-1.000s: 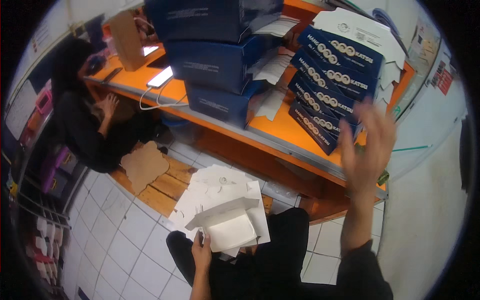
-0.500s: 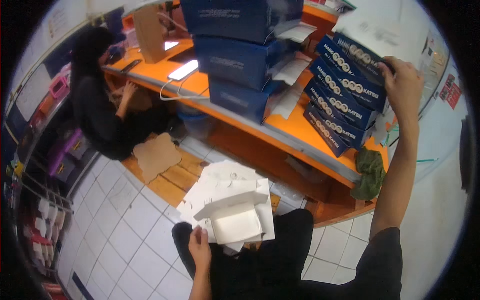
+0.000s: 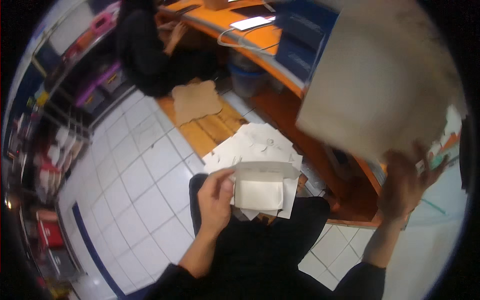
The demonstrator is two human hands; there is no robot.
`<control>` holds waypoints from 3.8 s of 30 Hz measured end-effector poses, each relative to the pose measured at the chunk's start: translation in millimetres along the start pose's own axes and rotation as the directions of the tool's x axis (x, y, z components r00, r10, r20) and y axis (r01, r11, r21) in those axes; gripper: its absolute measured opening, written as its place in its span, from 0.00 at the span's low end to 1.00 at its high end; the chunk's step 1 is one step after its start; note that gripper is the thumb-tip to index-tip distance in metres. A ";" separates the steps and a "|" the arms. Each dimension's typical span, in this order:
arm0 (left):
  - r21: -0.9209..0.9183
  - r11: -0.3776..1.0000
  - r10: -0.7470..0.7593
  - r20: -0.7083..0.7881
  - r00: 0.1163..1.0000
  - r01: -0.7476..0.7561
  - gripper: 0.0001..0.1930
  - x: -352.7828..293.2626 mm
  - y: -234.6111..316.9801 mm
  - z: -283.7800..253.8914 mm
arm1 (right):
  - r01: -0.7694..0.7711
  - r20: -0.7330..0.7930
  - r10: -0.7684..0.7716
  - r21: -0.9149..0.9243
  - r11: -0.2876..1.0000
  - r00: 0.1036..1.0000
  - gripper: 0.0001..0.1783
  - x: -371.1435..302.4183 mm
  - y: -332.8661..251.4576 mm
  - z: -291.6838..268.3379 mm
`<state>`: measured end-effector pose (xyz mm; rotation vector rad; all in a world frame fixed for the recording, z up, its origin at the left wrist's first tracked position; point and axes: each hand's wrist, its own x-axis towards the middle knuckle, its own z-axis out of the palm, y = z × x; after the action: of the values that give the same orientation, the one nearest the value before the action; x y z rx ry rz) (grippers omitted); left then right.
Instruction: Assembling cardboard food boxes and inserts for packaging.
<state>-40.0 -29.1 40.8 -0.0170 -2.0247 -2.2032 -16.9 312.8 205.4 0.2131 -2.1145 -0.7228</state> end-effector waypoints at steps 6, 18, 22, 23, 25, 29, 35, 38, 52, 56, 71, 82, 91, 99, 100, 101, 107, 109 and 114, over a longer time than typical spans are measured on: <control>0.247 0.969 -0.035 0.042 0.998 0.024 0.21 4.8 -5.8 3.9 | 0.164 0.090 -0.282 0.632 0.757 0.955 0.07 -65.1 -121.2 2.3; 0.667 0.744 -0.074 0.026 0.997 0.038 0.21 -27.5 -113.0 8.5 | -0.619 0.796 0.019 0.485 -0.617 0.605 0.39 -147.7 -217.0 62.4; 0.816 0.578 -0.098 0.036 0.995 0.028 0.21 -35.0 -144.8 -3.3 | -0.744 0.958 -0.122 0.119 -0.658 0.260 0.26 -158.3 -249.0 88.9; 0.814 0.578 -0.143 0.032 0.989 0.058 0.20 -37.1 -149.5 -5.9 | -0.744 0.959 -0.121 0.116 -0.658 0.256 0.26 -157.3 -251.6 89.7; 0.813 0.575 -0.195 0.025 0.980 0.093 0.20 -40.2 -154.9 -8.7 | -0.749 0.971 -0.109 0.089 -0.656 0.211 0.26 -154.8 -254.9 90.3; 0.646 0.734 -0.234 -0.050 0.971 0.210 0.22 -43.6 -160.6 -11.1 | -0.795 0.974 -0.184 -0.004 -0.606 0.135 0.27 -162.1 -256.5 96.6; -0.168 0.848 -0.525 -0.134 0.841 0.502 0.24 -39.4 -170.0 -12.9 | -0.796 0.940 -0.265 0.009 -0.605 0.213 0.29 -173.8 -255.1 102.8; -0.329 0.801 -0.547 -0.062 0.835 0.500 0.25 -40.2 -169.9 -16.0 | -0.781 0.962 -0.231 -0.031 -0.624 0.147 0.29 -169.3 -253.3 103.6; -0.454 0.723 -0.585 0.000 0.811 0.521 0.19 -53.0 -183.5 -25.6 | -0.938 0.947 -0.194 0.196 -0.284 0.256 0.24 -164.2 -258.4 114.9; -0.392 0.768 -0.549 0.004 0.836 0.506 0.18 -55.0 -188.6 -27.7 | -0.978 0.967 -0.161 0.180 -0.103 0.195 0.23 -163.4 -261.3 113.6; -0.107 0.860 -0.502 -0.006 0.865 0.498 0.27 -54.7 -184.7 -18.8 | -0.907 0.993 -0.035 0.086 -0.413 0.110 0.20 -216.2 -290.1 133.2; 0.051 0.919 -0.370 0.448 0.814 0.390 0.46 -30.0 -160.8 -37.2 | -0.881 0.874 -0.389 0.086 -0.465 0.291 0.53 -209.9 -235.9 82.4; 0.837 0.420 -0.705 0.056 0.707 0.352 0.39 3.8 -143.1 9.4 | -0.991 0.995 -0.058 0.068 -0.111 0.075 0.30 -191.5 -273.0 106.0; 0.548 0.684 -0.638 0.130 0.759 0.481 0.41 -30.2 -195.1 -37.7 | -0.821 0.922 -0.266 0.088 -0.565 0.282 0.59 -221.2 -276.5 77.4; 0.366 0.733 -0.660 0.179 0.730 0.573 0.39 -37.9 -203.7 -53.6 | -0.859 0.922 -0.244 0.149 -0.490 0.299 0.64 -198.2 -271.8 65.2; 0.377 0.727 -0.666 0.183 0.723 0.574 0.39 -40.1 -199.9 -51.1 | -0.857 0.927 -0.241 0.139 -0.497 0.289 0.64 -180.5 -262.8 50.6; 0.296 0.926 -0.249 0.013 0.968 0.235 0.33 0.3 -93.8 -25.2 | -0.743 0.759 -0.008 0.640 0.195 0.651 0.69 -117.6 -227.9 15.6; 0.284 0.955 -0.120 0.116 0.986 0.083 0.26 7.3 -61.7 -3.3 | -0.634 0.663 -0.025 0.725 0.272 0.748 0.68 -117.2 -229.5 17.7; 0.343 0.878 -0.471 0.501 0.726 0.333 0.13 18.6 -33.5 27.7 | -0.583 0.627 -0.073 0.756 0.298 0.776 0.65 -119.8 -232.9 15.4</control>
<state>-64.9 -0.9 12.1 -0.2693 -2.8519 -2.3964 19.3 176.5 -15.9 0.2468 -2.8174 0.9340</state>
